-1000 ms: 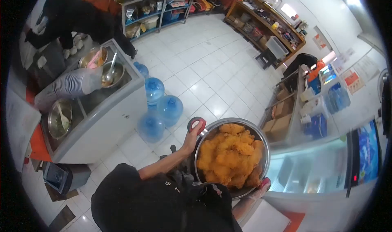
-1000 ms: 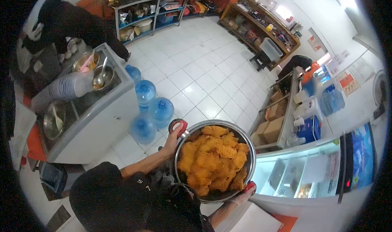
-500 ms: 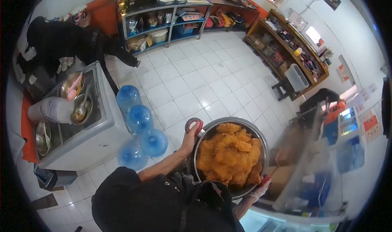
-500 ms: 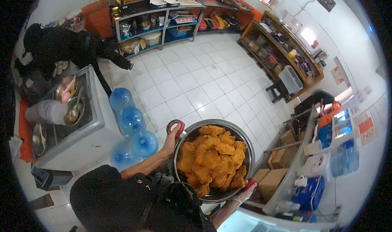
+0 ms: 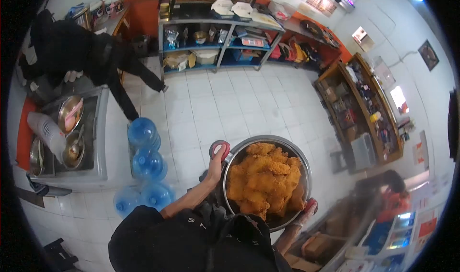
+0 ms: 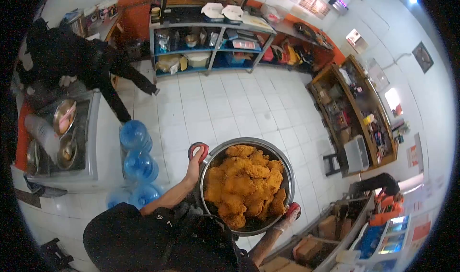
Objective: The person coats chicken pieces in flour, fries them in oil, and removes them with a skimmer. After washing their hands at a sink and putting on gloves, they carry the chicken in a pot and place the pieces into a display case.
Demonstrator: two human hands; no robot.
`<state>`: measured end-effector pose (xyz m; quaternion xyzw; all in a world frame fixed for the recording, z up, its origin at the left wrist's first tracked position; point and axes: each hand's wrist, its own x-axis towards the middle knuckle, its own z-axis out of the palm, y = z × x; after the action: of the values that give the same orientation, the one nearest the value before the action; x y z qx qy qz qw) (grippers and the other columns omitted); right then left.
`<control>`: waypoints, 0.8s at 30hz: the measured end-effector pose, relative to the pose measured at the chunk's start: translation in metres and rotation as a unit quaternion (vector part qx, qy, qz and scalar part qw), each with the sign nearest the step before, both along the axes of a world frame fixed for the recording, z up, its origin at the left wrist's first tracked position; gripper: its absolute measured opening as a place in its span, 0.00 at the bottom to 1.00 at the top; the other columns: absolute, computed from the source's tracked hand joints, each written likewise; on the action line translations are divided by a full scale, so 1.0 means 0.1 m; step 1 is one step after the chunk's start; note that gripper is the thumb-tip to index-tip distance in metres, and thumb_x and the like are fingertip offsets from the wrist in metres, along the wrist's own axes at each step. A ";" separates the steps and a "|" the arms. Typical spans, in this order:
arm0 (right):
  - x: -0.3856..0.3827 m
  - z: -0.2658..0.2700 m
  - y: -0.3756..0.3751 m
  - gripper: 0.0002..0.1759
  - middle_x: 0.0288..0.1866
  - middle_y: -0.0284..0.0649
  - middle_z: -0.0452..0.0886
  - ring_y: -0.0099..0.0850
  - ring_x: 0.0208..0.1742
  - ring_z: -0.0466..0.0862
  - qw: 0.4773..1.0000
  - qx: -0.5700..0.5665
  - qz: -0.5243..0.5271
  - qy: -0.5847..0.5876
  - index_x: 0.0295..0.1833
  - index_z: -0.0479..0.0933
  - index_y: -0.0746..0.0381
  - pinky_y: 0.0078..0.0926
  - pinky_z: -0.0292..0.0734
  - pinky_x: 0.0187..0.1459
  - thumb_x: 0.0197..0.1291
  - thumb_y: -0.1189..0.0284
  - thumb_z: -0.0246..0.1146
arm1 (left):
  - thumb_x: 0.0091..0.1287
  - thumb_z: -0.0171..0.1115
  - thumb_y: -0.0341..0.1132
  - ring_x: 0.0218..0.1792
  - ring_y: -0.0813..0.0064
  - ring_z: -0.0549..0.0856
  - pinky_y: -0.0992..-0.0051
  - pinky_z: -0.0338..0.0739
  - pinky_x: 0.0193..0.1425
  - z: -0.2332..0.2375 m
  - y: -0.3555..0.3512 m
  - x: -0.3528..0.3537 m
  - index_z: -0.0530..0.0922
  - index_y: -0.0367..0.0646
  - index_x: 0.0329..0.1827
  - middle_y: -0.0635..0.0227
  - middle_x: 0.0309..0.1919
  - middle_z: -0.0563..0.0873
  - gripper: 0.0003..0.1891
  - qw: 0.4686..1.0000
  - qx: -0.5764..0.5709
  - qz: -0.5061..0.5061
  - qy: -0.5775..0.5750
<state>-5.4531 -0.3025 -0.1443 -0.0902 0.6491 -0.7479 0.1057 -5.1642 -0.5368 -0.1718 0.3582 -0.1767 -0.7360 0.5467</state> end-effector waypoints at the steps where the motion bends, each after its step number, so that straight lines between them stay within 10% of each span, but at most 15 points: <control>1: -0.01 0.04 -0.28 0.29 0.47 0.38 0.77 0.30 0.45 0.78 0.999 0.011 -0.015 0.041 0.53 0.74 0.63 0.33 0.77 0.47 0.69 0.46 0.51 | 0.71 0.59 0.46 0.48 0.82 0.79 0.79 0.75 0.51 -0.05 -0.25 -0.06 0.72 0.48 0.55 0.72 0.47 0.80 0.17 1.000 -0.005 -0.002 0.020; 16: -0.68 0.24 -5.20 0.25 0.39 0.34 0.70 0.27 0.41 0.73 0.980 0.079 0.170 0.061 0.44 0.69 0.58 0.29 0.74 0.42 0.70 0.46 0.49 | 0.70 0.59 0.49 0.53 0.79 0.77 0.77 0.67 0.62 -0.12 -3.95 -0.48 0.71 0.49 0.57 0.71 0.50 0.79 0.20 0.986 0.017 0.151 -0.074; 22: -0.89 0.26 -7.25 0.27 0.38 0.35 0.72 0.31 0.43 0.74 0.945 0.119 0.270 0.144 0.50 0.73 0.60 0.31 0.74 0.44 0.70 0.45 0.49 | 0.70 0.56 0.53 0.49 0.76 0.78 0.74 0.70 0.59 -0.20 -5.46 -0.54 0.74 0.46 0.56 0.70 0.50 0.80 0.22 0.977 0.054 0.206 0.000; 24: -0.88 0.34 -7.86 0.30 0.40 0.38 0.75 0.32 0.43 0.76 0.952 0.098 0.290 -0.003 0.54 0.73 0.60 0.30 0.75 0.46 0.68 0.44 0.51 | 0.70 0.54 0.56 0.46 0.74 0.81 0.73 0.74 0.53 -0.10 -5.76 -0.50 0.79 0.44 0.51 0.69 0.44 0.83 0.23 0.981 0.069 0.155 0.094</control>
<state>-5.5414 -1.0883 -0.1108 -0.2614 0.6651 -0.6178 0.3281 -5.2142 -1.1128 -0.1823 0.3469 -0.0157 -0.6833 0.6423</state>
